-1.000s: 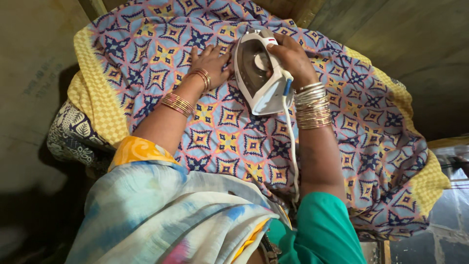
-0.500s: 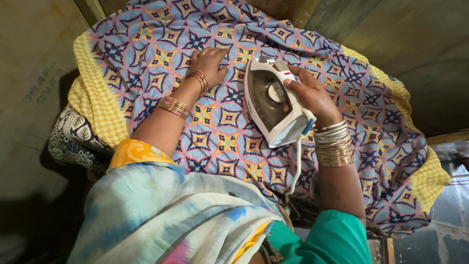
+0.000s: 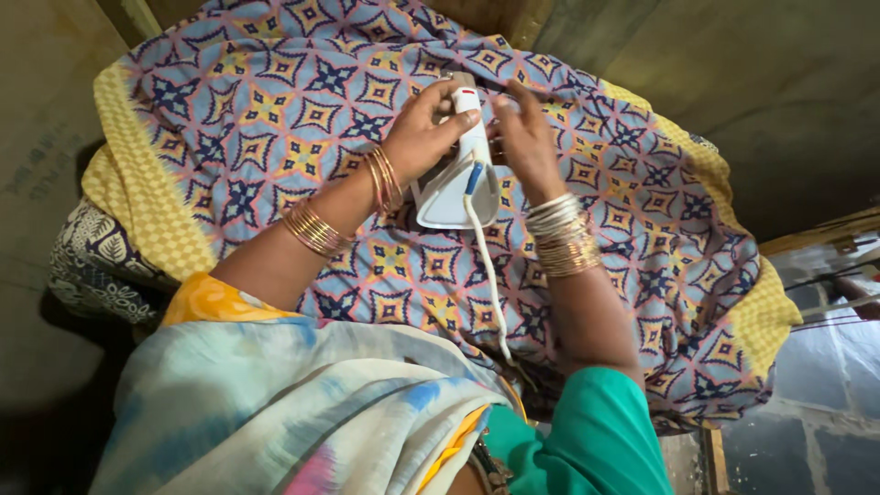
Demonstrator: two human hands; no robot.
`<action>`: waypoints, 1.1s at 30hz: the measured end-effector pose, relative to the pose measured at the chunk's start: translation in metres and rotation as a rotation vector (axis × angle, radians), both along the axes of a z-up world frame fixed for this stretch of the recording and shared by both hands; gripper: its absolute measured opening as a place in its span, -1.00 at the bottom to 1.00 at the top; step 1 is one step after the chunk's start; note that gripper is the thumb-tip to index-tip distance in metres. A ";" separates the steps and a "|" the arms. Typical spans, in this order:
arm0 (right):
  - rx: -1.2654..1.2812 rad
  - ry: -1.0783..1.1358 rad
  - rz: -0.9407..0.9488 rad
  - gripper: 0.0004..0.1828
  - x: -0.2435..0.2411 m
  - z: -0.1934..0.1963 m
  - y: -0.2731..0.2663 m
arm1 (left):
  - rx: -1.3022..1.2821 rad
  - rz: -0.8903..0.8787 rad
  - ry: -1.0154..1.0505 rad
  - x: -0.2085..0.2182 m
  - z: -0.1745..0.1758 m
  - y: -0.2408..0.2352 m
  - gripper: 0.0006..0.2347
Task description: The person irons a patterned fabric using an electric iron, moving the iron across the cloth and occasionally smoothing it with their other hand.
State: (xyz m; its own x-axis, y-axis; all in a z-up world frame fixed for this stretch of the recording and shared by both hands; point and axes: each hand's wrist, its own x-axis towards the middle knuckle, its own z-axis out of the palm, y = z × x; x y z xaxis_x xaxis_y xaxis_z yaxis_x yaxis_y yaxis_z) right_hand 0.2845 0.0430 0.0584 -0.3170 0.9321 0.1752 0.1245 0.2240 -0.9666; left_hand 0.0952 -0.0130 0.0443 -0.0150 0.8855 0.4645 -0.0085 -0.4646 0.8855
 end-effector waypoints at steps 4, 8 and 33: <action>0.112 -0.262 -0.124 -0.38 0.068 -0.016 0.019 | -0.186 -0.148 -0.233 0.013 -0.007 0.005 -0.70; 0.663 -1.128 -0.207 -0.29 0.103 -0.057 0.023 | -0.166 -0.111 -0.228 0.024 -0.016 0.022 -0.75; 0.150 -1.185 -0.387 -0.05 0.117 -0.075 0.055 | -0.494 -0.370 -0.174 0.054 0.016 0.033 -0.39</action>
State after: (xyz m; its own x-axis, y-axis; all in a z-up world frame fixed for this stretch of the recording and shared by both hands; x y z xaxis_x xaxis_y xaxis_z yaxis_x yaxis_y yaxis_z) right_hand 0.4013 0.0977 -0.0169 -0.0627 0.9946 0.0825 0.9798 0.0771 -0.1844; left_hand 0.1496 0.0196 0.0599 0.2946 0.9555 0.0186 -0.2535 0.0594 0.9655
